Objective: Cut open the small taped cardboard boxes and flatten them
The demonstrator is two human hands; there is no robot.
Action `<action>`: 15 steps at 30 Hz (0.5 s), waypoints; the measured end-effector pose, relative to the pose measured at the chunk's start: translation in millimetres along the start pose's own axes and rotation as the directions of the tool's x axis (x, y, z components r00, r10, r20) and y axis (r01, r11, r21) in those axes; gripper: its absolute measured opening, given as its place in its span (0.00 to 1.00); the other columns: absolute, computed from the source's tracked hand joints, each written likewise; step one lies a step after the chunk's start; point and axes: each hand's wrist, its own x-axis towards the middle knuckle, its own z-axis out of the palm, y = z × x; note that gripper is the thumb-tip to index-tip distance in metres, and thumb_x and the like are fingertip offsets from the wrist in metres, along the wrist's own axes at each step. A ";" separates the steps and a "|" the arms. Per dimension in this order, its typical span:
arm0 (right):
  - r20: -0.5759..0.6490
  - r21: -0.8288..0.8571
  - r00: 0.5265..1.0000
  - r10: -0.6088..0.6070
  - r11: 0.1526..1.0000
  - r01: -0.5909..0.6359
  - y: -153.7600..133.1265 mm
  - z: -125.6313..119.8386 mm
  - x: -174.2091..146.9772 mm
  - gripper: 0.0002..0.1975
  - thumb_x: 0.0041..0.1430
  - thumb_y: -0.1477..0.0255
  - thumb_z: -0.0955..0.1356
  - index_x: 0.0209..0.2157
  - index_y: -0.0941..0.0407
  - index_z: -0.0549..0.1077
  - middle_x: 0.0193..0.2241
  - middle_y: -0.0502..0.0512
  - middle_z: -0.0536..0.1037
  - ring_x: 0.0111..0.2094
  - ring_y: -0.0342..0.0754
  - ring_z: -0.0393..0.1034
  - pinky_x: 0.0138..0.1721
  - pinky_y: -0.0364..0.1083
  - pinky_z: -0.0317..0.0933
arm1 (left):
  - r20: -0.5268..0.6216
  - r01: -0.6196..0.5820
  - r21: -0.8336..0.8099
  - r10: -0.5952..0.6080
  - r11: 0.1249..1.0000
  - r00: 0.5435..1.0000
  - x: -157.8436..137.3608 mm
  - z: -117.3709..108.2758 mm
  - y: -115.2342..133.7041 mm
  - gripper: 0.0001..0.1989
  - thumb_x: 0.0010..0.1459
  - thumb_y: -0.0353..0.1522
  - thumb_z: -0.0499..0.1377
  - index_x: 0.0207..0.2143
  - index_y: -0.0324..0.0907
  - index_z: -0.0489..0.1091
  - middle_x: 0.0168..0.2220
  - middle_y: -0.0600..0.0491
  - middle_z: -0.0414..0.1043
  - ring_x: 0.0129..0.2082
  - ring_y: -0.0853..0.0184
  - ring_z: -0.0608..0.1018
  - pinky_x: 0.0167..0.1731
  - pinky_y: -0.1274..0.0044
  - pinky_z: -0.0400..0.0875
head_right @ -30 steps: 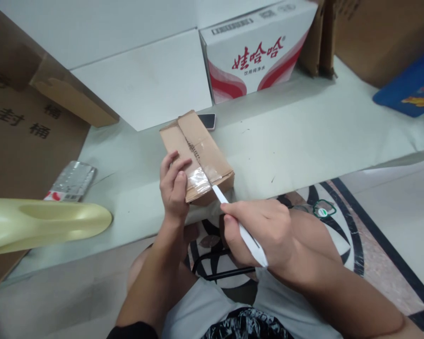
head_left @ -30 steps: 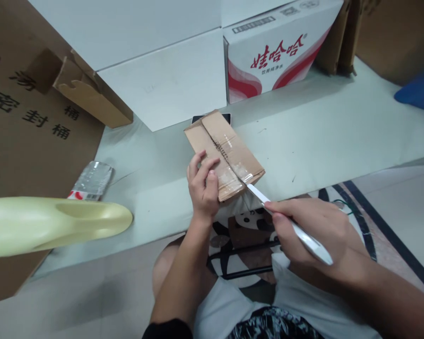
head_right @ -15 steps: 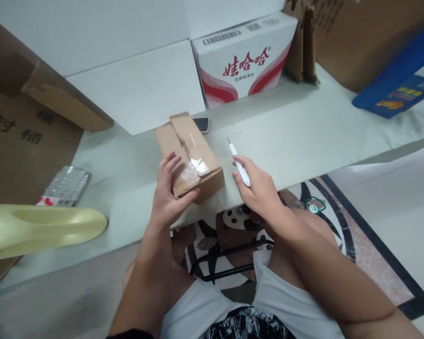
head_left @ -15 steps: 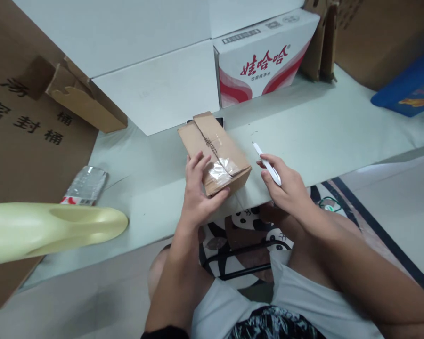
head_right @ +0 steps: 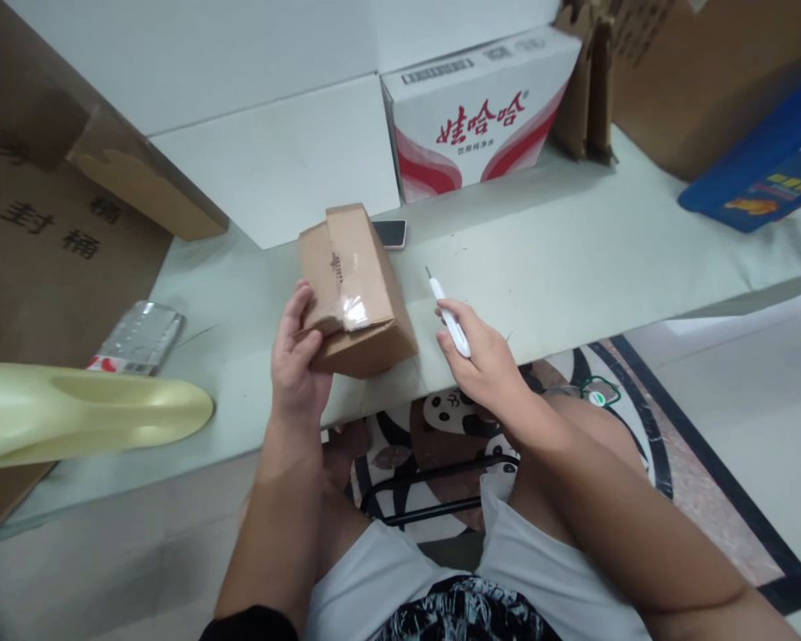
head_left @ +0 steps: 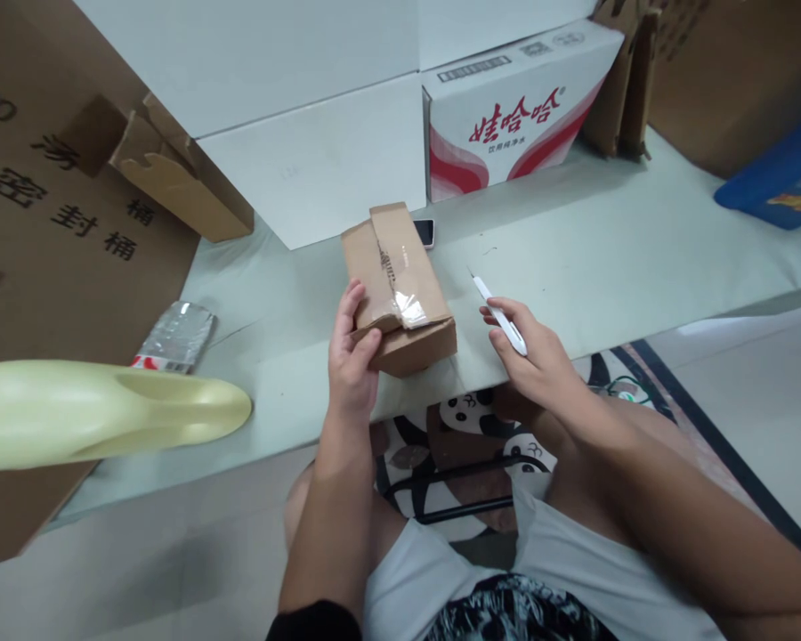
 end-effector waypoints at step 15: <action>-0.023 -0.065 1.000 -0.018 0.998 0.017 -2.4 4.0 -1.8 0.20 0.64 0.63 0.63 0.56 0.53 0.65 0.50 0.63 0.78 0.47 0.58 0.76 0.46 0.58 0.70 | 0.005 -0.079 0.335 0.082 0.939 0.997 -7.4 5.9 27.4 0.15 0.57 0.29 0.59 0.46 0.47 0.77 0.61 0.47 0.66 0.63 0.54 0.69 0.60 0.60 0.70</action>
